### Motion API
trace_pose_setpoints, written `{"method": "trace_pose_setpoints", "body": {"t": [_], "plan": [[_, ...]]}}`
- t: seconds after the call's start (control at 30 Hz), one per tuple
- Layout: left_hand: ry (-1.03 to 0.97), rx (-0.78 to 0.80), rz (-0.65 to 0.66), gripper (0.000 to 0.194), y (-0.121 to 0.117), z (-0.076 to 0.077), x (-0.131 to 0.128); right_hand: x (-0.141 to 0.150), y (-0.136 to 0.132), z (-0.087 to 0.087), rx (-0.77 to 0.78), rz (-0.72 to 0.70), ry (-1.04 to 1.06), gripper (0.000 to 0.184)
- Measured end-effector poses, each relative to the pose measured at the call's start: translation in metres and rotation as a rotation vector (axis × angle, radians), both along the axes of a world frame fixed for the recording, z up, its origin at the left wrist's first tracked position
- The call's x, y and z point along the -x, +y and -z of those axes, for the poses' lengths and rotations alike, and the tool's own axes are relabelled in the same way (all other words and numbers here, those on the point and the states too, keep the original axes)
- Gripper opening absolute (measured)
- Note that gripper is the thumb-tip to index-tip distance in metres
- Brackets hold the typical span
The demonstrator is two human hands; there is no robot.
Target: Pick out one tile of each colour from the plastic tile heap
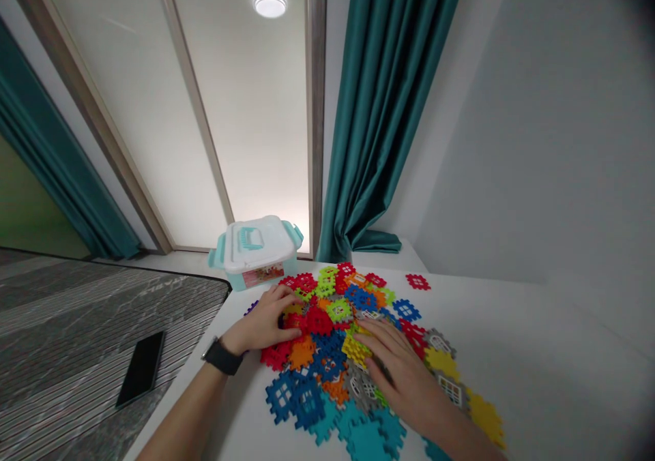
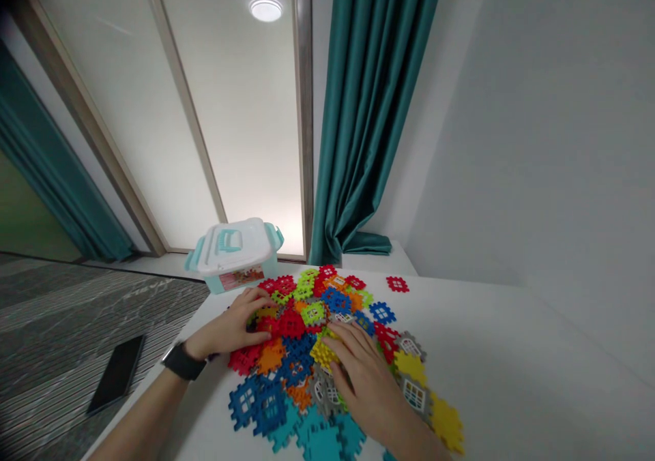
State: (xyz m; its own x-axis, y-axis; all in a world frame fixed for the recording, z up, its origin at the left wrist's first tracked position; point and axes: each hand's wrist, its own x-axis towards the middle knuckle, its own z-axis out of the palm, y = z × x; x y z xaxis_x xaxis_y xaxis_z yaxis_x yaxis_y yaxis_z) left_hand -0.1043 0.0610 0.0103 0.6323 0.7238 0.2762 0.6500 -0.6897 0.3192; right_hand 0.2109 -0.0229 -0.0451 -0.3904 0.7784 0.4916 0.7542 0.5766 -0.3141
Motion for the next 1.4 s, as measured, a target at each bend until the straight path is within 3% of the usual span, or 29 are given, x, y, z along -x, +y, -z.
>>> {"method": "trace_pose_setpoints", "body": {"t": [0.17, 0.47, 0.63, 0.73, 0.93, 1.07, 1.2, 1.3, 1.4], "plan": [[-0.018, 0.027, 0.032, 0.060, -0.012, 0.003, 0.003, 0.000, -0.001, 0.000, 0.010, -0.002, -0.002, 0.044], [-0.003, 0.003, -0.026, 0.041, -0.013, 0.015, 0.005, 0.003, -0.003, -0.007, 0.033, -0.020, 0.018, 0.041], [-0.136, -0.085, -0.036, 0.052, -0.015, 0.019, -0.008, 0.003, -0.005, -0.010, 0.030, -0.018, 0.044, 0.043], [-0.156, -0.146, 0.010, 0.060, -0.022, 0.009, -0.031, 0.003, -0.006, -0.011, 0.040, 0.017, 0.095, 0.048], [-0.101, -0.239, 0.152, 0.045, -0.031, -0.020, -0.084, 0.001, -0.005, -0.013, -0.005, 0.089, 0.211, 0.055], [-0.145, -0.281, 0.177, 0.044, -0.034, -0.007, -0.099, -0.002, -0.003, -0.015, -0.027, 0.051, 0.203, 0.053], [-0.225, -0.265, 0.189, 0.039, -0.041, 0.013, -0.096, -0.003, -0.003, -0.015, -0.030, -0.027, 0.155, 0.047], [-0.282, -0.230, 0.197, 0.037, -0.045, 0.017, -0.089, -0.002, -0.004, -0.015, -0.023, -0.043, 0.161, 0.043], [-0.299, -0.202, 0.204, 0.047, -0.043, 0.014, -0.084, -0.002, -0.003, -0.016, -0.014, -0.040, 0.185, 0.041]]}}
